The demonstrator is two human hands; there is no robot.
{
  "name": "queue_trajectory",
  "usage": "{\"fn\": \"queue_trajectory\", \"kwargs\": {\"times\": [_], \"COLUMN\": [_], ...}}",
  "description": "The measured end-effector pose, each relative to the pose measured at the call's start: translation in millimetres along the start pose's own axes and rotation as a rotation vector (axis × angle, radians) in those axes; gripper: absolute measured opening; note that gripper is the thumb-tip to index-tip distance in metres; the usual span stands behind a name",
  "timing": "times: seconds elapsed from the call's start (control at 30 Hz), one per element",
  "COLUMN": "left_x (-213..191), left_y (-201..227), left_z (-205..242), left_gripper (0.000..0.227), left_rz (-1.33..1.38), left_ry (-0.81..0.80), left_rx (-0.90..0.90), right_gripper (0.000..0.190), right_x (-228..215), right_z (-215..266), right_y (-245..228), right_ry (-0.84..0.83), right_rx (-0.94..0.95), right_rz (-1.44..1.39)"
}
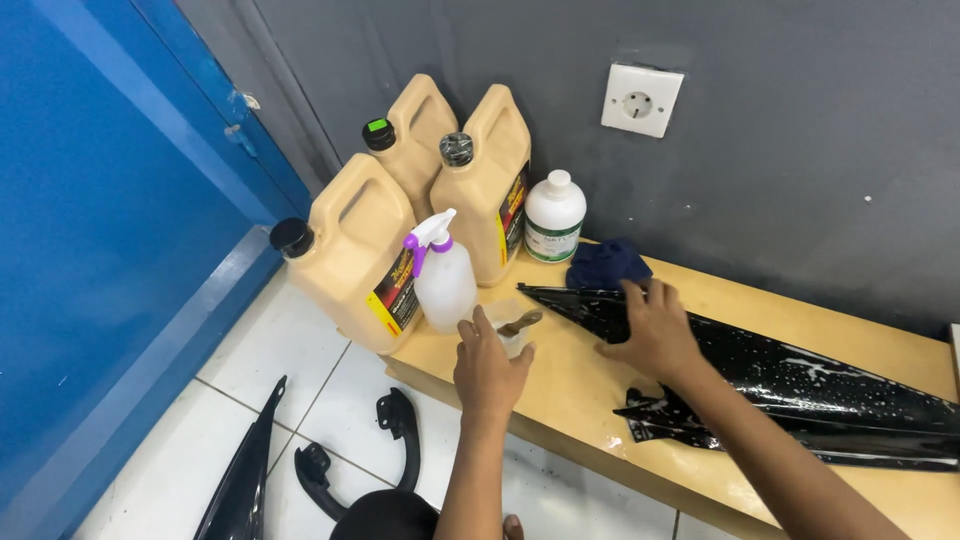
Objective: The person scrubs a black plastic car part with a brush and soapy water, then sprays it with a liquid from a spray bottle. Finally, they wipe the part dry with a cloth.
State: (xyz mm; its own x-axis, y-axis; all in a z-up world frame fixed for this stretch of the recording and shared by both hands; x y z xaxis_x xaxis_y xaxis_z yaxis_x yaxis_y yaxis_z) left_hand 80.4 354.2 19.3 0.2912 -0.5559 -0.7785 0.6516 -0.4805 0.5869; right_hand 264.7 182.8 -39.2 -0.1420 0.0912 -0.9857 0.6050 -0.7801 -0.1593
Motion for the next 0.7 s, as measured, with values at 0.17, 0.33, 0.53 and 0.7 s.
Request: {"fn": "queue_trajectory", "kwargs": {"times": [0.17,0.33,0.53,0.7], "left_x": [6,11,2,-26], "left_y": [-5,-22,-25,-15], "left_z": [-4,-10,-10,-1], "left_gripper": [0.076,0.075,0.071,0.068], "left_rz": [0.001,-0.018,0.046,0.069], "left_ry": [0.063,0.1,0.139,0.176], "left_rx": [-0.027,-0.072,-0.048,-0.018], "right_gripper": [0.136,0.141,0.137,0.152], "right_x": [4,30,43,52], "right_z": [-1,-8,-15,-3], "right_y": [42,49,56,53], "right_ry": [-0.119,-0.273,-0.234,-0.325], "right_rx": [0.163,0.128,0.133,0.12], "right_rz": [0.273,0.321,0.39,0.311]}}
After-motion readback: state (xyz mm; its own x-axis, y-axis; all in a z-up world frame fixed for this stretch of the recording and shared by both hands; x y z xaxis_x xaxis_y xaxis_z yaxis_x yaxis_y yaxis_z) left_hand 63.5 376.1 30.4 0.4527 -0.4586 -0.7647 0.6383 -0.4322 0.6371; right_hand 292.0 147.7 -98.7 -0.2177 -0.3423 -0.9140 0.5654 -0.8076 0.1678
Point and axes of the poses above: each hand's wrist, its own z-axis away from the middle knuckle, its own x-axis out of the palm, y = z × x, the point moved 8 cm from there along -z, towards the middle knuckle, and after that the axes turned 1 degree about -x, right-handed, at the moved point
